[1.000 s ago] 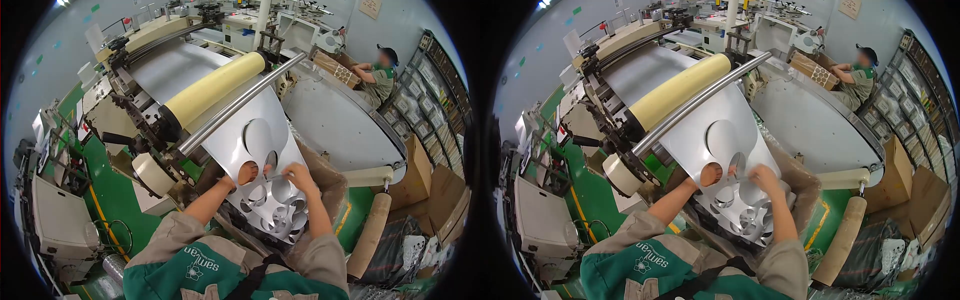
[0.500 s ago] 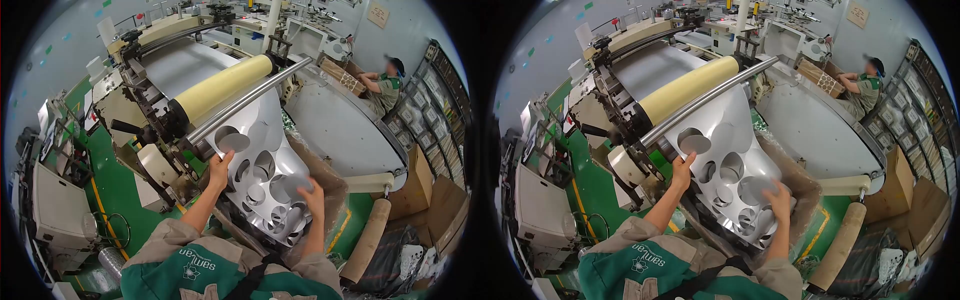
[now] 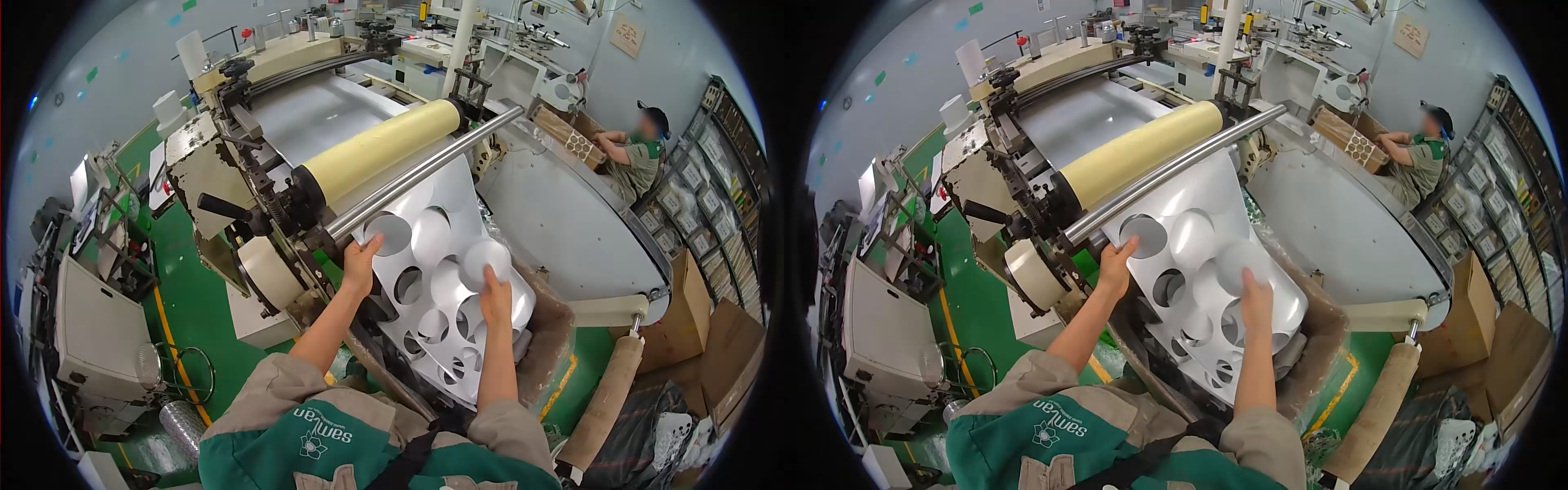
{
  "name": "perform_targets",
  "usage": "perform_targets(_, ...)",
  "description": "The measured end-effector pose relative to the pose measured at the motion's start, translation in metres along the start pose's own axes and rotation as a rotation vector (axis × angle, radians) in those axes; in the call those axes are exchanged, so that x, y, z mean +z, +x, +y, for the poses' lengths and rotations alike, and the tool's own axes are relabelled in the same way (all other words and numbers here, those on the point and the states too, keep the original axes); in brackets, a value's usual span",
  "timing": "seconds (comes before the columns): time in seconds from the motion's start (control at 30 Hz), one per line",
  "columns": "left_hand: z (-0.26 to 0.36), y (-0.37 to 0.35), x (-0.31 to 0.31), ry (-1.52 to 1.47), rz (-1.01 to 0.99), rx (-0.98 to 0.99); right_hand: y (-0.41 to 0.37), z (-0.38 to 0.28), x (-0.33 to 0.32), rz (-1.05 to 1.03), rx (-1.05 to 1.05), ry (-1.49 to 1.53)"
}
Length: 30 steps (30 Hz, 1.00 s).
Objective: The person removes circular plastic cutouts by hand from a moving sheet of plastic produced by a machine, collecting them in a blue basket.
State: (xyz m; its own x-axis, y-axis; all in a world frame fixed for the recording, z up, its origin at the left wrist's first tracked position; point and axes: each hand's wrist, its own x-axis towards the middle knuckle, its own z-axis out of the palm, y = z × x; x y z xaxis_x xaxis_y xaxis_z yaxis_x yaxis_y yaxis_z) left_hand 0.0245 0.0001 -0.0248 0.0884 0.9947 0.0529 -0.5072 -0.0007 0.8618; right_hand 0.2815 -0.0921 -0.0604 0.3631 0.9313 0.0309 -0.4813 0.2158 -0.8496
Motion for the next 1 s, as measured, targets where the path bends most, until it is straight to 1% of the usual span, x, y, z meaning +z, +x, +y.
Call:
perform_targets(0.03, 0.002, -0.003, 0.003, 0.017, 0.001, 0.005, 0.008, -0.010, 0.026, -0.111, 0.011, -0.129)
perform_targets(0.07, 0.001, -0.003, 0.001, -0.021, -0.036, -0.029, 0.017, -0.019, 0.057, -0.221, 0.021, -0.258)
perform_targets(0.13, 0.005, -0.009, -0.002, -0.016, -0.106, -0.081, 0.019, -0.039, 0.127, -0.449, -0.146, -0.400)
perform_targets(0.2, 0.008, -0.011, -0.008, -0.042, -0.164, -0.100, 0.033, -0.028, 0.141, -0.523, -0.058, -0.518)
perform_targets(0.23, 0.015, -0.013, -0.010, -0.139, -0.207, -0.235, 0.040, -0.021, 0.143, -0.565, -0.017, -0.576)
perform_targets(0.27, 0.002, -0.010, -0.026, -0.206, -0.208, -0.269, 0.038, -0.012, 0.134, -0.452, -0.053, -0.444)
perform_targets(0.3, 0.006, -0.012, -0.027, -0.382, -0.266, -0.295, 0.041, 0.005, 0.114, -0.343, -0.070, -0.233)
perform_targets(0.33, 0.008, -0.015, -0.027, -0.560, -0.324, -0.322, 0.033, 0.007, 0.098, -0.187, -0.010, -0.031)
perform_targets(0.37, 0.001, -0.015, -0.031, -0.490, -0.318, -0.304, 0.031, 0.018, 0.071, -0.089, -0.008, 0.111)
perform_targets(0.4, -0.011, -0.008, -0.036, -0.354, -0.337, -0.315, 0.027, 0.026, 0.044, -0.010, -0.032, 0.130)
perform_targets(0.43, -0.017, -0.001, -0.035, -0.314, -0.319, -0.360, 0.025, 0.028, 0.017, 0.016, -0.036, 0.016)
perform_targets(0.47, -0.023, 0.009, -0.033, -0.275, -0.307, -0.402, 0.027, 0.028, -0.002, 0.050, -0.057, -0.035)
perform_targets(0.5, -0.034, 0.020, -0.034, -0.302, -0.305, -0.447, 0.027, 0.008, 0.004, -0.002, -0.093, -0.246)
perform_targets(0.53, -0.046, 0.031, -0.035, -0.449, -0.239, -0.495, 0.027, -0.015, 0.010, -0.049, -0.123, -0.458)
perform_targets(0.6, -0.073, 0.053, -0.040, -0.388, -0.548, -0.331, 0.023, -0.076, 0.063, -0.286, -0.117, -0.830)
perform_targets(0.67, -0.037, 0.047, 0.007, 0.529, -0.847, 0.235, 0.043, -0.087, 0.089, -0.470, -0.131, -1.379)
perform_targets(0.7, -0.028, 0.041, 0.018, -0.188, -0.828, -0.382, 0.049, -0.085, 0.100, -0.555, -0.269, -1.534)
perform_targets(0.77, -0.025, 0.031, 0.023, 0.145, -0.901, -0.179, 0.065, -0.065, 0.089, -0.628, -0.338, -1.560)
perform_targets(0.8, -0.026, 0.024, 0.024, -0.092, -0.807, -0.296, 0.075, -0.052, 0.080, -0.667, -0.376, -1.571)
perform_targets(0.83, -0.027, 0.021, 0.019, -0.327, -0.677, -0.387, 0.075, -0.042, 0.062, -0.589, -0.360, -1.469)
perform_targets(0.87, -0.029, 0.019, 0.013, -0.561, -0.540, -0.470, 0.067, -0.031, 0.039, -0.495, -0.389, -1.379)
perform_targets(0.9, -0.032, 0.017, 0.002, -0.486, -0.452, -0.346, 0.051, -0.026, 0.016, -0.335, -0.253, -1.413)
perform_targets(0.93, -0.022, 0.008, 0.003, -0.476, -0.316, -0.315, 0.039, -0.002, -0.029, -0.214, -0.283, -1.195)
perform_targets(0.97, -0.004, -0.006, 0.009, -0.465, -0.179, -0.286, 0.001, 0.005, -0.037, 0.068, -0.036, -0.683)
perform_targets(1.0, 0.006, -0.017, 0.009, -0.452, -0.039, -0.262, -0.012, 0.049, -0.108, 0.083, 0.292, -0.569)
